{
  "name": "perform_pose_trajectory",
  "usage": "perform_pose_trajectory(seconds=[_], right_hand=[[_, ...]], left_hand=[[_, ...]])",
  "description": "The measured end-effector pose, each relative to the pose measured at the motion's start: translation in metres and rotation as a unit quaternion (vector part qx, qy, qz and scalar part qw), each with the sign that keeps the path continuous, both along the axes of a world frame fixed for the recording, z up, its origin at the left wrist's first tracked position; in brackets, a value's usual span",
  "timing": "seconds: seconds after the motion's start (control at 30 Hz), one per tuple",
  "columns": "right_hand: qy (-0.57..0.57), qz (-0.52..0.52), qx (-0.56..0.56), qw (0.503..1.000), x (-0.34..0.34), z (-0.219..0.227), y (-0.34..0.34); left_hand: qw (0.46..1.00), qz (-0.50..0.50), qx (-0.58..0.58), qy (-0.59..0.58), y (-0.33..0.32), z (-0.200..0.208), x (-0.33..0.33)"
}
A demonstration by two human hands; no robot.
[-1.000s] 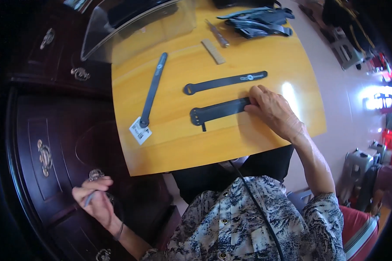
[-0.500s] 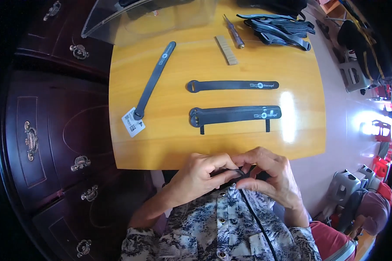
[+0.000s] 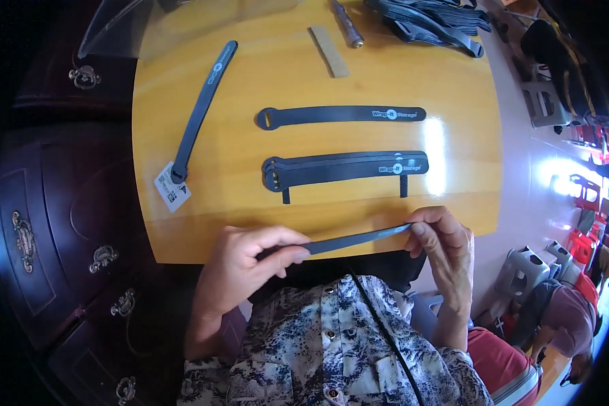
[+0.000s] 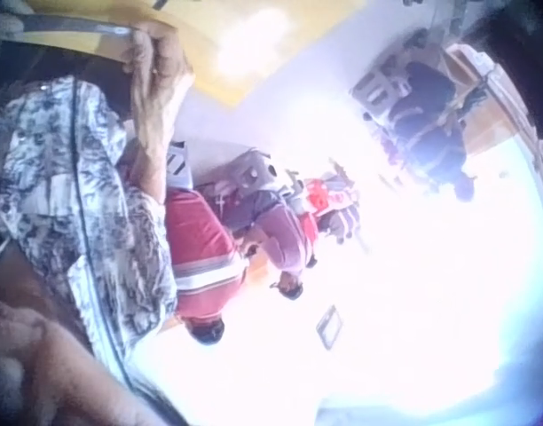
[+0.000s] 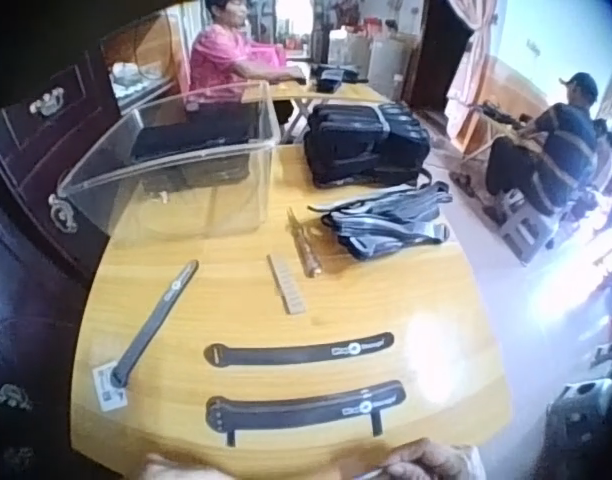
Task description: Assembling black plastic straps by attaching circular white fasteners to them.
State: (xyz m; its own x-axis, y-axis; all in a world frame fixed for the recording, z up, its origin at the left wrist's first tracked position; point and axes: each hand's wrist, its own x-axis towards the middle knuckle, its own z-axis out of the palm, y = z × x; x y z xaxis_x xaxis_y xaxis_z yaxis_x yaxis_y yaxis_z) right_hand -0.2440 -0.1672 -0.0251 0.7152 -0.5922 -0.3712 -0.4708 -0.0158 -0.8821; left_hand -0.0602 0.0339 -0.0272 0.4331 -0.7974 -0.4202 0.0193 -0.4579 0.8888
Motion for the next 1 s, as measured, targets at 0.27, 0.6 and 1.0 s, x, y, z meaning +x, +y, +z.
perform_pose_trajectory(seconds=[0.27, 0.6, 1.0], right_hand=[[-0.015, -0.023, 0.051, 0.998, -0.002, -0.012, -0.003], [0.011, -0.042, 0.072, 0.996, 0.005, -0.013, -0.001], [-0.034, -0.066, 0.043, 0.996, 0.014, -0.008, -0.001]], left_hand=[[0.989, 0.128, -0.004, 0.076, 0.028, -0.018, 0.000], [0.973, 0.206, -0.035, 0.095, 0.036, -0.013, 0.000], [0.960, 0.223, -0.121, 0.118, 0.040, -0.028, 0.001]])
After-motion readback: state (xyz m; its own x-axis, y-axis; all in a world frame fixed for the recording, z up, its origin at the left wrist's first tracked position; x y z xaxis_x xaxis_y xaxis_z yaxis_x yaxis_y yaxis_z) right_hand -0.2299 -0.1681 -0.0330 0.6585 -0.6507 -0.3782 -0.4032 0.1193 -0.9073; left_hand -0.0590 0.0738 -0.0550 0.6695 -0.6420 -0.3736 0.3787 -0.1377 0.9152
